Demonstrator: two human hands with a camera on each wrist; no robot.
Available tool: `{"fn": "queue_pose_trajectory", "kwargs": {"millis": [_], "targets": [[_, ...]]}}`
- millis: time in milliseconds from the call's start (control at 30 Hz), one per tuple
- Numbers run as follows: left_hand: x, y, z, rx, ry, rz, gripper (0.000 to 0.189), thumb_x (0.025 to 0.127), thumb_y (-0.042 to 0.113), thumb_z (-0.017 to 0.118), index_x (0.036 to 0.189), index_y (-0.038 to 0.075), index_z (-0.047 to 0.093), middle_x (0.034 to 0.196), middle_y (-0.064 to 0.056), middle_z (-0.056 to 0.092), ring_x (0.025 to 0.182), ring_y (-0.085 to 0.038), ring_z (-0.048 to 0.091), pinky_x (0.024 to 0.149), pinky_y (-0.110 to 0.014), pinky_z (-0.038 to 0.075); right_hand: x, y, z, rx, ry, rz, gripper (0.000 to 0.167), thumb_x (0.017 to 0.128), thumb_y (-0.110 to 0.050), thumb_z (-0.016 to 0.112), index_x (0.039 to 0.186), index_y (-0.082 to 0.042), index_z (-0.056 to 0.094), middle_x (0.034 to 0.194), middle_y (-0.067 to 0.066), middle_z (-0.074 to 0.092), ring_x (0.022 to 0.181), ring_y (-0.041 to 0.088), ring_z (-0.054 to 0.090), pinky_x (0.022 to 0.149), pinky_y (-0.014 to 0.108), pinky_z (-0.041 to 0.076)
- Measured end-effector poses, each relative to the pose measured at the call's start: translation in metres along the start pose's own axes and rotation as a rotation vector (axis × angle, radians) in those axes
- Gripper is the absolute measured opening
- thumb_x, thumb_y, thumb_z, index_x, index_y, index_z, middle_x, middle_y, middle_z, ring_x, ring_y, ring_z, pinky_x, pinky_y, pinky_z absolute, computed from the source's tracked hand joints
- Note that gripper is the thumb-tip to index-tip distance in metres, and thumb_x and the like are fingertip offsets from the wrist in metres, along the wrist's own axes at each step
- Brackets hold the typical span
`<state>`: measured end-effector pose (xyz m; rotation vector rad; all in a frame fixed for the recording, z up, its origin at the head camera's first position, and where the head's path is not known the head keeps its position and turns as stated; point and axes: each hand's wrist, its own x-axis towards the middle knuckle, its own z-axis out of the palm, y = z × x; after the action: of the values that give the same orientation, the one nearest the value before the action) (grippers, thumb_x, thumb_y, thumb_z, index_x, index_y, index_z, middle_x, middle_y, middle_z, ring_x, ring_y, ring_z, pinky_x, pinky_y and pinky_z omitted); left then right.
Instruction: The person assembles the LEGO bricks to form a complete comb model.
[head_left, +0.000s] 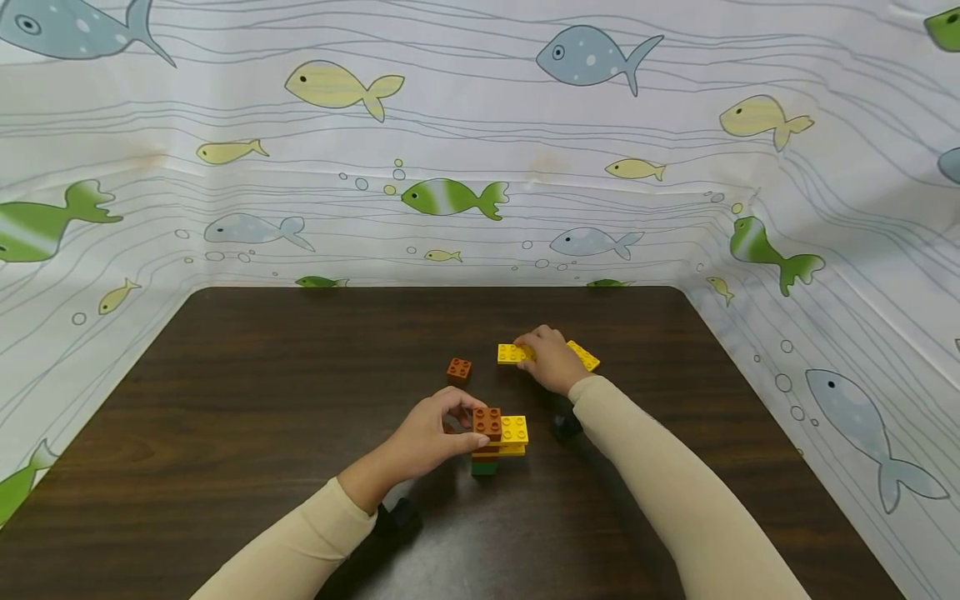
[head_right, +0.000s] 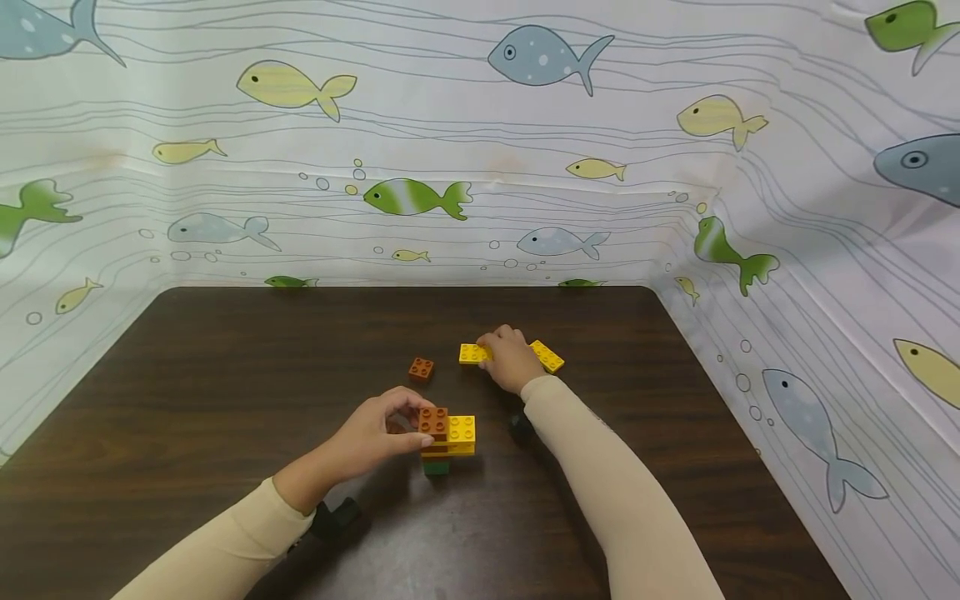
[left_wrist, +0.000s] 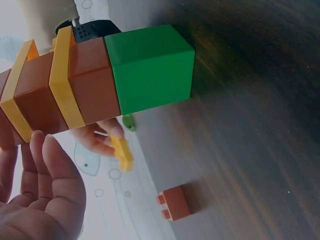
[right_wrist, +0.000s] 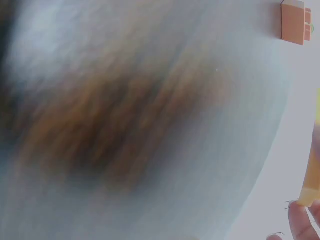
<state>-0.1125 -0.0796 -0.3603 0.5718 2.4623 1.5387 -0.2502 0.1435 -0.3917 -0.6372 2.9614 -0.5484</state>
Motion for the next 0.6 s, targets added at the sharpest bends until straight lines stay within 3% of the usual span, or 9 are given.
{"fn": "queue_pose_trajectory", "kwargs": {"millis": [300,600], "targets": [[-0.001,0.0,-0.001,0.01,0.0,-0.004,0.034,0.087,0.018,0.071,0.116,0.004,0.061,0.104,-0.005,0.057,0.094,-0.026,0.054,0.078,-0.032,0.051,-0.017,-0.006,-0.01,-0.033,0.155,-0.11,0.04,0.091,-0.022,0.067,0.129,-0.011,0.06,0.118,0.011,0.052,0.106,0.027,0.048,0.091,0.041,0.045],[0.0,-0.001,-0.001,-0.002,-0.003,-0.004,0.033,0.088,0.017,0.07,0.117,0.003,0.06,0.103,-0.005,0.056,0.095,-0.028,0.054,0.078,-0.032,0.05,-0.047,-0.021,-0.028,-0.037,0.203,-0.248,0.04,0.09,-0.021,0.069,0.127,-0.01,0.061,0.115,0.009,0.053,0.102,0.025,0.048,0.087,0.04,0.045]]}}
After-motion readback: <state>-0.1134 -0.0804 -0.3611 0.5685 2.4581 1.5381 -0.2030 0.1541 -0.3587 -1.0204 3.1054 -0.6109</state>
